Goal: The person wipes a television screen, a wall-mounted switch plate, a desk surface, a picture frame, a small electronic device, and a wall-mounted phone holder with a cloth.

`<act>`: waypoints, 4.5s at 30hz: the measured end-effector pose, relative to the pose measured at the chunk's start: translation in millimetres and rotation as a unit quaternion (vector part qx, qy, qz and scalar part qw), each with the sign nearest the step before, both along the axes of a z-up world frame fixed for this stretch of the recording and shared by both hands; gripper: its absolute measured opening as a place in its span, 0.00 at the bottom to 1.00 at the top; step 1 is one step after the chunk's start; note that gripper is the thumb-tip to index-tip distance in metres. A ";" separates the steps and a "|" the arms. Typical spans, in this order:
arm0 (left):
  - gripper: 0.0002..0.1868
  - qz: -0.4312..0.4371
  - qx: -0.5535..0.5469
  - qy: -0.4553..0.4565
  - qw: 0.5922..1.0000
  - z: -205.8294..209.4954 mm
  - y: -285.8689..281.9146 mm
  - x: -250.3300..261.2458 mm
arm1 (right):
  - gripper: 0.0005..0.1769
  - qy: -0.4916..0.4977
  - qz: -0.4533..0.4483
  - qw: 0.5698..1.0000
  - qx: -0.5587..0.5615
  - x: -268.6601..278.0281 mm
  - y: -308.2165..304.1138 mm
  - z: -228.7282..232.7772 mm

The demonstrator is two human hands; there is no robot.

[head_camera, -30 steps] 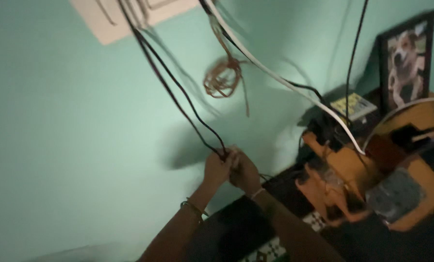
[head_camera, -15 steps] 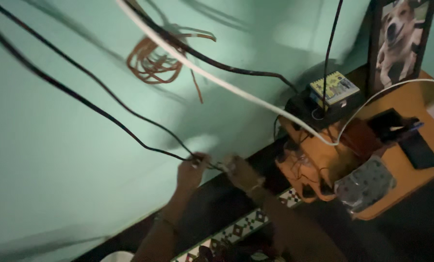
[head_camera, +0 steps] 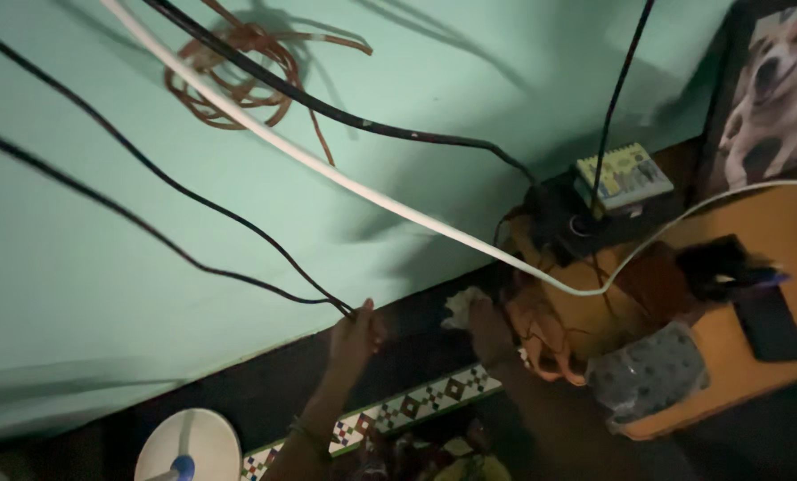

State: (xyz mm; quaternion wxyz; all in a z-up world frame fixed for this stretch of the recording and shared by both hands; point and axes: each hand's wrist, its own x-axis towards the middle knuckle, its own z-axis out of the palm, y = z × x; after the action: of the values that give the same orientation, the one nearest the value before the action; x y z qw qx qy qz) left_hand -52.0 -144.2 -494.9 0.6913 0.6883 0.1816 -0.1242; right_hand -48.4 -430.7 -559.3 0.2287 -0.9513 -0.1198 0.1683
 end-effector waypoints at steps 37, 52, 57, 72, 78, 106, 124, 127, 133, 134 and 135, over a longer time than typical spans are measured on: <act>0.21 -0.013 0.039 -0.452 0.891 438.3 52.5 90.1 | 0.22 -0.613 0.003 0.786 0.075 71.0 161.4 502.1; 0.26 -0.071 -0.046 -0.430 0.899 456.4 11.8 95.2 | 0.26 -0.398 -0.053 0.915 0.036 40.6 76.8 414.7; 0.23 -0.095 -0.048 -0.435 0.894 440.6 -22.9 88.8 | 0.19 -0.494 -0.019 0.868 0.040 42.7 34.6 391.0; 0.16 -0.124 -0.052 -0.416 0.899 441.6 -42.3 80.8 | 0.20 -0.385 -0.190 0.888 -0.167 30.9 -78.9 235.7; 0.17 -0.144 -0.065 -0.422 0.893 436.2 -43.7 81.9 | 0.12 -0.281 -0.210 0.907 -0.234 5.3 -112.3 169.5; 0.08 -0.302 -0.088 -0.364 0.876 325.3 -89.9 89.0 | 0.21 -0.065 -0.077 0.995 0.023 101.1 -91.5 187.8; 0.36 0.230 0.072 -0.433 0.869 220.1 -184.9 -32.8 | 0.27 -0.455 0.028 0.890 0.033 87.6 -145.1 284.7; 0.44 0.264 0.237 -0.481 0.801 227.7 -206.7 -68.0 | 0.41 -0.428 0.076 0.886 -0.162 68.1 -153.6 242.5; 0.24 0.053 0.390 -0.617 0.681 299.2 -228.3 -58.3 | 0.23 -0.198 0.047 0.978 0.035 88.7 -197.8 285.9; 0.24 0.039 0.364 -0.606 0.707 313.6 -234.1 -39.8 | 0.22 -0.222 0.012 0.971 0.086 95.3 -204.2 311.5; 0.25 0.024 0.336 -0.592 0.733 327.3 -241.2 -20.4 | 0.20 -0.286 0.004 0.948 0.140 98.6 -211.1 340.2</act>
State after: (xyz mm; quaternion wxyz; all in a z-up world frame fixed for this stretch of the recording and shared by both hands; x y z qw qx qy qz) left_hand -72.4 -385.5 -167.7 0.3858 0.8054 -0.2181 0.3935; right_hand 50.2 -641.8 -219.1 0.3146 -0.9175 -0.2065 -0.1287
